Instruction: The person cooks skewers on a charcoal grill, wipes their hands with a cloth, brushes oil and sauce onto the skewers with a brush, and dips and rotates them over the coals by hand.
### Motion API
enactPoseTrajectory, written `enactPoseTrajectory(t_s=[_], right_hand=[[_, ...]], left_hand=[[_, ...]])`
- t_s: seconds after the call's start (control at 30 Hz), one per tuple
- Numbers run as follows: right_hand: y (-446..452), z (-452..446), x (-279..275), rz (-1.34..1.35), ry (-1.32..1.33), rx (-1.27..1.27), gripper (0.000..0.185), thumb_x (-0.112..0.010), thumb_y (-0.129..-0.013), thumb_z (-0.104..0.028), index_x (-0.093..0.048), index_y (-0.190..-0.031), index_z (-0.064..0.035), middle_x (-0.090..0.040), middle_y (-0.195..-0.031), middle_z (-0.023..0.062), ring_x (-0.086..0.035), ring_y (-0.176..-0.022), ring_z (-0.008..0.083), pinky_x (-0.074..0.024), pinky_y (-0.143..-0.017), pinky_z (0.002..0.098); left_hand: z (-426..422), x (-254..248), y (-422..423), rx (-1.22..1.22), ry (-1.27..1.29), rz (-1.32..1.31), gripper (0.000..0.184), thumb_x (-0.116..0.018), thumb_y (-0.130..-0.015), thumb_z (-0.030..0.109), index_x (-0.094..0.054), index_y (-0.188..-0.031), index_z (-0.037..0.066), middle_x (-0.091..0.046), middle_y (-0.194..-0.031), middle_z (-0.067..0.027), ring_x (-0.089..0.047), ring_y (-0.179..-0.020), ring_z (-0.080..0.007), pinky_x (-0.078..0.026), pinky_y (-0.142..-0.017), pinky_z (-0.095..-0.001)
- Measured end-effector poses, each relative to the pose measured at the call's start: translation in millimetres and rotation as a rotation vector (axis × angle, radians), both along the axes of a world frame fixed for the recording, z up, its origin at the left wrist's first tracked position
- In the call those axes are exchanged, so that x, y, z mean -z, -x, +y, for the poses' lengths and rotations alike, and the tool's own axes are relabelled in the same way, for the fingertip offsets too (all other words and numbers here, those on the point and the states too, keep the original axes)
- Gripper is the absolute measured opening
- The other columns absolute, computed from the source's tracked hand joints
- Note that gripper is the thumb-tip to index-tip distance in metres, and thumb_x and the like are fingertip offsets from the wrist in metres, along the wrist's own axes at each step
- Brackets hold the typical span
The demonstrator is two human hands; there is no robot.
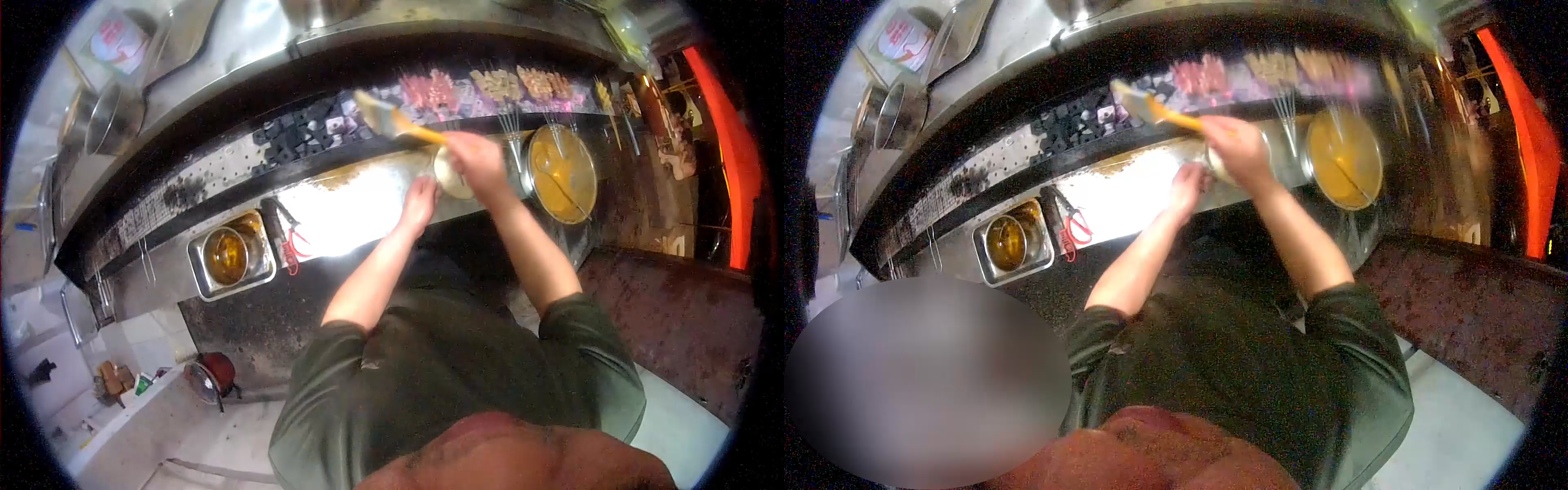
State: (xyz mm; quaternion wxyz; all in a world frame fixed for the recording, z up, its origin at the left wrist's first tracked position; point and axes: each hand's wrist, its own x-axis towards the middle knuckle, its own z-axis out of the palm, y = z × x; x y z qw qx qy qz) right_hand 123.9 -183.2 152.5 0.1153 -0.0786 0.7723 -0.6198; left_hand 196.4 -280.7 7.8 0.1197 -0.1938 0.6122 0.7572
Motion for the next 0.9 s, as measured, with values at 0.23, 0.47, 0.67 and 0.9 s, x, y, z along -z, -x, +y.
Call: enactPoseTrajectory(t_s=[0.23, 0.47, 0.67, 0.9], right_hand=[[57, 57, 20, 0.895, -0.773, -0.002, 0.021, -0.063, -0.078, -0.019, -0.065, -0.096, -0.0079, -0.061, -0.074, 0.0124, -0.061, -0.063, 0.0271, -0.0497, -0.056, 0.0347], [98, 43, 15, 0.905, -0.836, -0.069, 0.013, -0.059, -0.081, -0.024, -0.063, -0.085, -0.0124, -0.059, -0.067, 0.0078, -0.061, -0.057, 0.0239, -0.0494, -0.05, 0.0361], [133, 24, 24, 0.97, -0.892, -0.194, 0.016, -0.055, -0.083, -0.025, -0.061, -0.083, -0.0104, -0.06, -0.067, 0.0094, -0.061, -0.057, 0.0264, -0.0492, -0.049, 0.0386], [114, 26, 28, 1.062, -0.814, -0.216, 0.012, -0.062, -0.078, -0.021, -0.064, -0.08, -0.0089, -0.058, -0.064, 0.0057, -0.059, -0.053, 0.0224, -0.0483, -0.046, 0.0324]], left_hand=[[59, -19, 70, -0.261, -0.537, -0.092, 0.033, -0.034, -0.096, 0.031, -0.05, -0.096, 0.002, -0.055, -0.078, -0.0075, -0.049, -0.06, -0.0166, -0.042, -0.054, -0.029], [64, -25, 76, -0.363, -0.497, -0.118, 0.024, -0.033, -0.095, 0.025, -0.046, -0.084, 0.008, -0.039, -0.06, 0.0019, -0.033, -0.046, -0.0088, -0.027, -0.039, -0.0235], [65, -38, 76, -0.416, -0.428, -0.169, 0.023, -0.034, -0.095, 0.025, -0.045, -0.084, 0.009, -0.038, -0.06, 0.0025, -0.033, -0.046, -0.0086, -0.028, -0.039, -0.0231], [65, -25, 74, -0.372, -0.372, -0.17, 0.022, -0.037, -0.095, 0.026, -0.047, -0.09, 0.008, -0.043, -0.065, 0.0002, -0.041, -0.05, -0.0119, -0.037, -0.044, -0.0251]])
